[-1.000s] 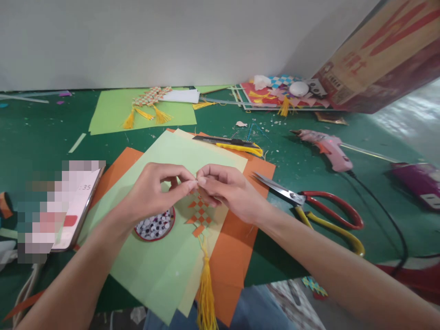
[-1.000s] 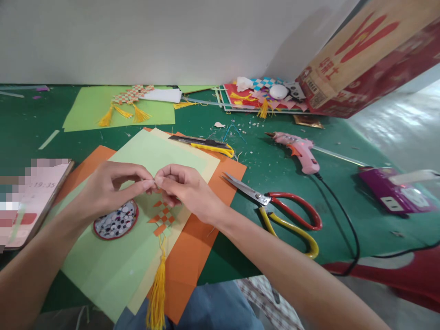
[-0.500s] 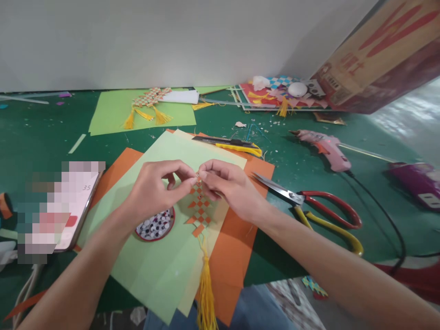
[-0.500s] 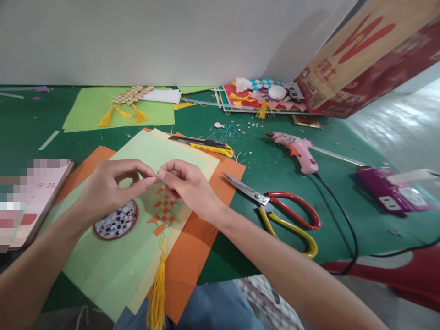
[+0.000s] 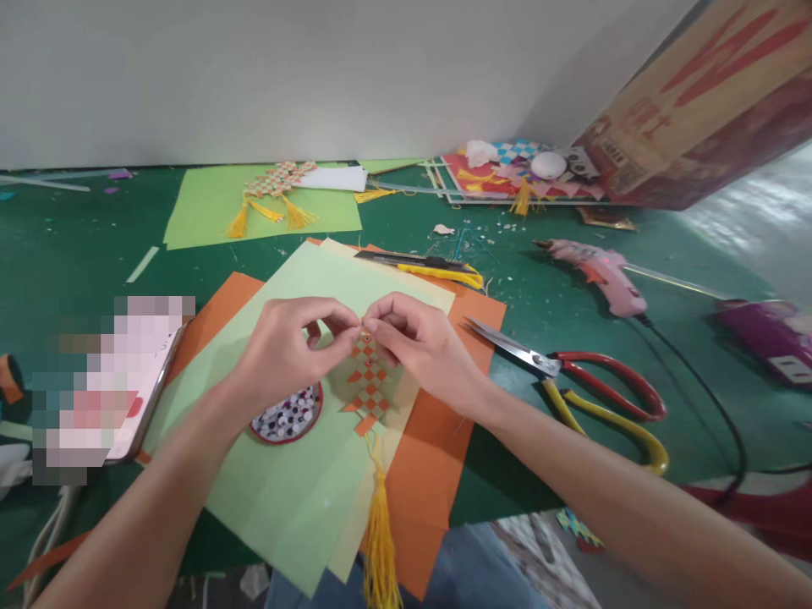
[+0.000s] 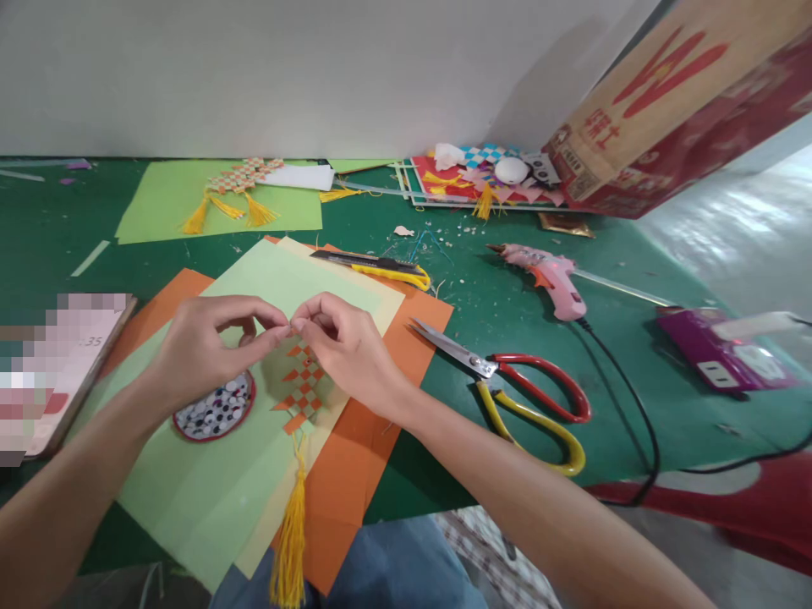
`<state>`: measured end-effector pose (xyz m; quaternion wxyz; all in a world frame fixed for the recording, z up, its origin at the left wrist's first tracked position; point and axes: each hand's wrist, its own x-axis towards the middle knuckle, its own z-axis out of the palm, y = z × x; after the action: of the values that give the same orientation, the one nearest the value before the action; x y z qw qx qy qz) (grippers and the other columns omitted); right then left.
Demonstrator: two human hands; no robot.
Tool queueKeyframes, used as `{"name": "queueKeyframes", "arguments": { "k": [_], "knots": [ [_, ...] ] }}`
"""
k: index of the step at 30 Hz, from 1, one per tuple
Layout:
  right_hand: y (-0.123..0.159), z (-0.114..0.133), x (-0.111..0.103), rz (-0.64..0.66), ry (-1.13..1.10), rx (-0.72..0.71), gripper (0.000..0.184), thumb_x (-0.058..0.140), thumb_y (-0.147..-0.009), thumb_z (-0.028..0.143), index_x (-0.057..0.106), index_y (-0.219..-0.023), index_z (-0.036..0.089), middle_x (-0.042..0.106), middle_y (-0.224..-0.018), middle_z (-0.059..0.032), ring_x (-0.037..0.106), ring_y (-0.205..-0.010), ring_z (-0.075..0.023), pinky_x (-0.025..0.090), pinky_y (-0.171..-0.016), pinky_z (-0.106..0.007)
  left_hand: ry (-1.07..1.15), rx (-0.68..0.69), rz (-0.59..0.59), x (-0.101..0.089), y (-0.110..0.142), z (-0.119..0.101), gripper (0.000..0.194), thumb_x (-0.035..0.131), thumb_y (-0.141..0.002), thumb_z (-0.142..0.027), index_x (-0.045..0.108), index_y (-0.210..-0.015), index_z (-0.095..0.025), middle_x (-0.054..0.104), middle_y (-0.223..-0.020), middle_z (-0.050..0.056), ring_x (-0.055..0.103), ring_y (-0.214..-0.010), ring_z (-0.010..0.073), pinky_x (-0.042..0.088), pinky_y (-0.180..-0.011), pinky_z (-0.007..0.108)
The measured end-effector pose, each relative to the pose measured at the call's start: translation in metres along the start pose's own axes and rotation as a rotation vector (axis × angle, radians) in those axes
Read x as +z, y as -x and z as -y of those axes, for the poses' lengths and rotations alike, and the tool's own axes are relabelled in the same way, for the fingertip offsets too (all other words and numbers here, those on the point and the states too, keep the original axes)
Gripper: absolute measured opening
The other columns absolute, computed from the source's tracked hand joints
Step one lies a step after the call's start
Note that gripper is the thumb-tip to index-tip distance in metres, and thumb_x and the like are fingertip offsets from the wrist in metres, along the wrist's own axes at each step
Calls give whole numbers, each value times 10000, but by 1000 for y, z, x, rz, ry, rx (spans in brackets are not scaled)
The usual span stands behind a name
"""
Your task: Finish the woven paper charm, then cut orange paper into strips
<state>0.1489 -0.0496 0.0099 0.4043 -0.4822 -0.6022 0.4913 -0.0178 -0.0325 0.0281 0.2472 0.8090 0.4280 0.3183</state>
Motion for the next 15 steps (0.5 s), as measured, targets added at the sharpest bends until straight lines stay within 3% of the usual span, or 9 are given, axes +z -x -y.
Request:
{"name": "queueKeyframes", "arguments": {
  "k": [15],
  "knots": [
    [1,-1,1,21,-6,5,97,507,-840,228,517,-759,175,416,-508,89,370,-457,-61,283,-453,-216,29,-73,79,-2,-3,-2,113,553,-729,-149,650,-680,-178,666,-618,-31,533,-539,76,395,-490,168]
  ]
}}
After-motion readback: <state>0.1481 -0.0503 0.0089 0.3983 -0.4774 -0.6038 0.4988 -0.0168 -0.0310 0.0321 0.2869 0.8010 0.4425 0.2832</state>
